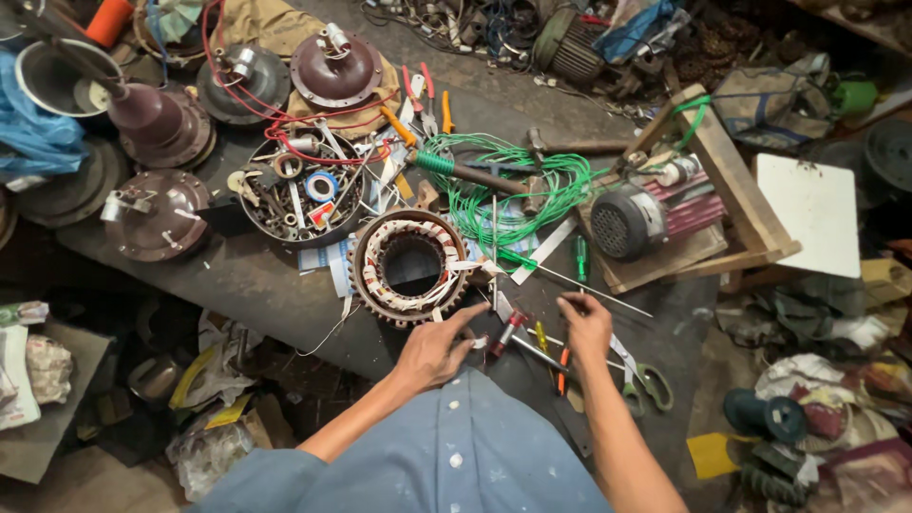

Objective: The person works on a motor stator, inserting white insulating tape into the slots and using a hammer to tap the tape into place. The person repeatedly adjusts the tape and taps it with the hammer throughout the clip.

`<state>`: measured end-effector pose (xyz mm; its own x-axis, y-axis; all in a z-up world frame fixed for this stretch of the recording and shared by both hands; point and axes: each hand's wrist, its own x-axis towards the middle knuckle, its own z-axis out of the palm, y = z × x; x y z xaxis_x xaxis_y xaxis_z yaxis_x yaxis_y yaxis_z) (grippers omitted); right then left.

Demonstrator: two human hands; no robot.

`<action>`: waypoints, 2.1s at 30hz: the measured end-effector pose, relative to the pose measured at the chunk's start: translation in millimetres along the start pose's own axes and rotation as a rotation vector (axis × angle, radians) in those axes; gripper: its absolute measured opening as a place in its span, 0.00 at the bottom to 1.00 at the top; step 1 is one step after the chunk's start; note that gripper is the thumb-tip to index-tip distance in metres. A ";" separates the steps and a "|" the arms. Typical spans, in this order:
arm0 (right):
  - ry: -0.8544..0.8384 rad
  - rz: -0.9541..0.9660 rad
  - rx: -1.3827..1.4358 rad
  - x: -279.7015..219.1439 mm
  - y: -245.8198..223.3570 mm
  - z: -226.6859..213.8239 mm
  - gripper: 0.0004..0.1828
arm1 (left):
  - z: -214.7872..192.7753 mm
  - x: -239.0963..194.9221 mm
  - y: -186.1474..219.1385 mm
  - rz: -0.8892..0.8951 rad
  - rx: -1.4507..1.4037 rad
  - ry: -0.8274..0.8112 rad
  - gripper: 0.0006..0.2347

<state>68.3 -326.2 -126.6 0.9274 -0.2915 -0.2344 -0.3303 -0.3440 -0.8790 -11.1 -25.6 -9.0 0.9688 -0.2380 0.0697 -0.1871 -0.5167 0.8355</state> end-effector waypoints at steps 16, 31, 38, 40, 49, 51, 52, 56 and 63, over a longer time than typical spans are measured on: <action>-0.676 0.219 0.461 -86.9 -109.0 29.2 0.11 | 4.6 10.5 13.8 -0.298 -0.430 0.049 0.23; -0.687 0.089 0.400 -92.0 -118.5 29.6 0.11 | 17.8 4.7 -5.1 -0.365 -0.826 0.091 0.30; -0.686 0.098 0.313 -93.4 -125.7 27.8 0.11 | 16.7 9.1 -5.7 -0.356 -0.857 0.107 0.31; -0.713 0.119 0.339 -92.9 -126.5 27.8 0.10 | 16.4 10.1 -5.6 -0.336 -0.823 0.098 0.32; -0.875 0.176 0.389 -86.4 -121.6 14.5 0.09 | 17.7 11.4 -5.9 -0.201 -0.859 -0.062 0.39; -0.907 0.201 0.374 -84.5 -120.3 10.9 0.09 | 15.6 11.1 -4.1 -0.189 -0.923 -0.126 0.40; -0.905 0.222 0.358 -83.4 -120.2 9.5 0.09 | 14.0 11.6 -3.3 -0.201 -0.849 -0.152 0.40; -0.866 0.293 0.351 -76.1 -124.6 5.1 0.06 | 10.0 12.6 0.2 -0.180 -0.742 -0.222 0.40; -0.889 0.271 0.198 -84.5 -127.8 5.0 0.10 | 13.7 14.9 0.1 -0.145 -0.756 -0.167 0.39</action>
<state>33.0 -253.1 3.5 0.6444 0.4753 -0.5990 -0.5936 -0.1830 -0.7837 1.0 -40.5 -15.4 0.9267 -0.3621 -0.1006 0.1584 0.1335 0.9783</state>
